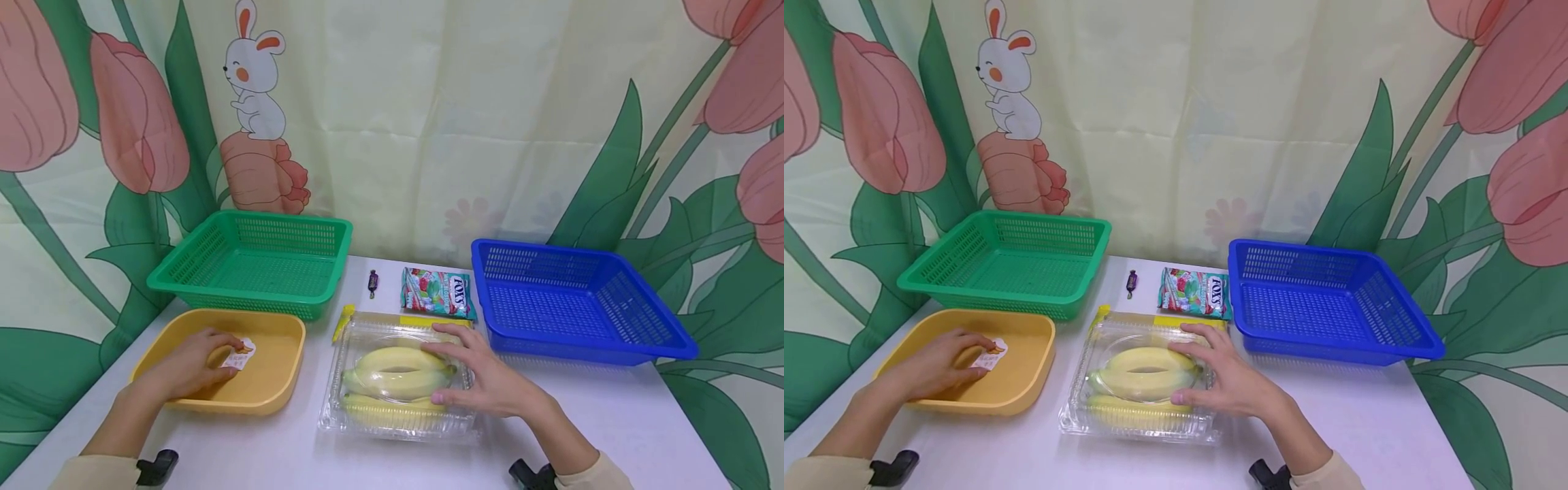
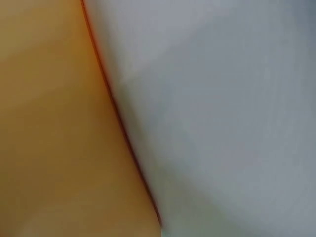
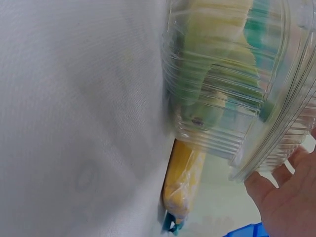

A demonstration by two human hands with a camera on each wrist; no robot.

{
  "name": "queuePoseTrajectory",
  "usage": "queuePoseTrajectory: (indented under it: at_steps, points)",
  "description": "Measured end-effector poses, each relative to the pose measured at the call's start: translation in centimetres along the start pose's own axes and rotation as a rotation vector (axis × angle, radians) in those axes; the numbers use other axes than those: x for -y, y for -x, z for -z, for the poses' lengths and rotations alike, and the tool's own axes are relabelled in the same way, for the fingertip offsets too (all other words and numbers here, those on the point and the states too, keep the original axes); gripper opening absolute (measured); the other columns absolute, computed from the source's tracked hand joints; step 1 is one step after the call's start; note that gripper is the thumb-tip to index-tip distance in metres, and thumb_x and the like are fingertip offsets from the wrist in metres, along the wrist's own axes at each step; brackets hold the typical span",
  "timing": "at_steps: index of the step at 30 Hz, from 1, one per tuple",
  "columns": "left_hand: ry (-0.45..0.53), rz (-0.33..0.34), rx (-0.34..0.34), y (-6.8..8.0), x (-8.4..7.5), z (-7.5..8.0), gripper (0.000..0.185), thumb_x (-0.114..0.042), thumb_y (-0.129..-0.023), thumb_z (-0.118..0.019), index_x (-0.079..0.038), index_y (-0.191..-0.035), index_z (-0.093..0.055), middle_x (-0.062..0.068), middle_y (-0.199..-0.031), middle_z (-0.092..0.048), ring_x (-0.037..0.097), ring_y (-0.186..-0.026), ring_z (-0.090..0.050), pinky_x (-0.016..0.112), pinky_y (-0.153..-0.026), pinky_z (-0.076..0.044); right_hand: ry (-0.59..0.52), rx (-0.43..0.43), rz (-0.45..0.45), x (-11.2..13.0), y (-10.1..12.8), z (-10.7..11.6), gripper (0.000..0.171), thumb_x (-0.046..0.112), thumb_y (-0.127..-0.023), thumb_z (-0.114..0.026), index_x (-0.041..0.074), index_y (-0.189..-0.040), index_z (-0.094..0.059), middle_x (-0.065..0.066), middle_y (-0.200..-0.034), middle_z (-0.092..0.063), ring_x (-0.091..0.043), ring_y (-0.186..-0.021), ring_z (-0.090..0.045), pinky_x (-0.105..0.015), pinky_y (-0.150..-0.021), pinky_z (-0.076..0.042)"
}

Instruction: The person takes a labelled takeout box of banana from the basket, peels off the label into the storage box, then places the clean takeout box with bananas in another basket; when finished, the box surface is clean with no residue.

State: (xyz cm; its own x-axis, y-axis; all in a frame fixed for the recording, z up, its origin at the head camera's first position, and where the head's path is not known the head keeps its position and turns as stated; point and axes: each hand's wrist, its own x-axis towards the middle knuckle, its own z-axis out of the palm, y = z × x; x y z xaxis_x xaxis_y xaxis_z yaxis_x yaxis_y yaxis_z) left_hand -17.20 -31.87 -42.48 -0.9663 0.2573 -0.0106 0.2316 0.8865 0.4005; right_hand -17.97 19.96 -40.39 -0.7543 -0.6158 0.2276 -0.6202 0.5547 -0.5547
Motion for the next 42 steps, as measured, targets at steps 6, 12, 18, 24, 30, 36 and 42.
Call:
queuePoseTrajectory:
  at_steps: [6,12,18,24,30,36,42]
  points:
    - [-0.012,0.005,0.025,0.2,0.3,0.2,0.044,-0.033,-0.087,-0.082,-0.015,-0.124,-0.068,0.028,-0.137,-0.053,0.050,-0.123,-0.046,0.072,-0.103,-0.039,0.013,0.000,0.024,0.1,-0.2,0.1,0.070,0.051,-0.084,-0.082,0.030,-0.147,-0.058,0.000,-0.162,-0.035,-0.037,-0.147,-0.029,-0.075,-0.104,-0.036]
    - [0.023,0.043,0.077,0.3,0.5,0.6,0.050,-0.038,-0.085,-0.083,-0.017,-0.127,-0.066,0.027,-0.140,-0.049,0.050,-0.124,-0.042,0.074,-0.104,-0.036,0.017,0.005,0.024,0.3,-0.3,0.1,0.071,0.052,-0.084,-0.082,0.031,-0.147,-0.057,0.000,-0.162,-0.035,-0.037,-0.147,-0.029,-0.075,-0.104,-0.036]
    - [0.008,0.032,0.079,0.4,0.8,0.7,0.052,-0.040,-0.085,-0.083,-0.018,-0.128,-0.065,0.026,-0.139,-0.049,0.050,-0.125,-0.043,0.073,-0.103,-0.037,0.012,0.012,0.014,0.5,-0.3,0.1,0.071,0.052,-0.084,-0.081,0.030,-0.147,-0.058,0.000,-0.162,-0.035,-0.036,-0.147,-0.028,-0.075,-0.104,-0.037]
    - [-0.007,0.024,0.054,0.5,1.1,0.7,0.059,-0.042,-0.083,-0.084,-0.016,-0.132,-0.063,0.027,-0.136,-0.047,0.052,-0.121,-0.043,0.073,-0.099,-0.040,0.014,0.012,0.018,0.5,-0.3,0.0,0.071,0.052,-0.084,-0.081,0.030,-0.147,-0.057,-0.001,-0.162,-0.035,-0.037,-0.147,-0.028,-0.075,-0.104,-0.036]
    - [-0.034,0.024,0.038,0.1,1.2,0.7,0.059,-0.046,-0.083,-0.083,-0.018,-0.132,-0.064,0.028,-0.136,-0.046,0.054,-0.120,-0.044,0.073,-0.096,-0.041,0.007,0.011,0.016,0.4,-0.2,0.0,0.071,0.050,-0.085,-0.081,0.028,-0.148,-0.057,-0.002,-0.163,-0.032,-0.038,-0.147,-0.027,-0.075,-0.104,-0.036]
    - [-0.047,0.013,0.015,-0.3,1.1,0.5,0.061,-0.046,-0.082,-0.084,-0.014,-0.129,-0.064,0.029,-0.132,-0.046,0.051,-0.117,-0.045,0.070,-0.098,-0.042,0.022,0.040,-0.002,0.3,0.1,0.5,0.068,0.051,-0.089,-0.077,0.029,-0.149,-0.055,-0.002,-0.164,-0.031,-0.038,-0.148,-0.026,-0.073,-0.104,-0.039]
    - [-0.061,-0.014,0.007,-0.2,0.8,0.3,0.056,-0.040,-0.082,-0.086,-0.013,-0.126,-0.066,0.027,-0.130,-0.050,0.046,-0.118,-0.046,0.067,-0.099,-0.044,0.046,0.057,-0.001,0.3,0.1,0.6,0.066,0.052,-0.092,-0.074,0.029,-0.150,-0.054,-0.001,-0.165,-0.030,-0.037,-0.149,-0.025,-0.070,-0.105,-0.041]
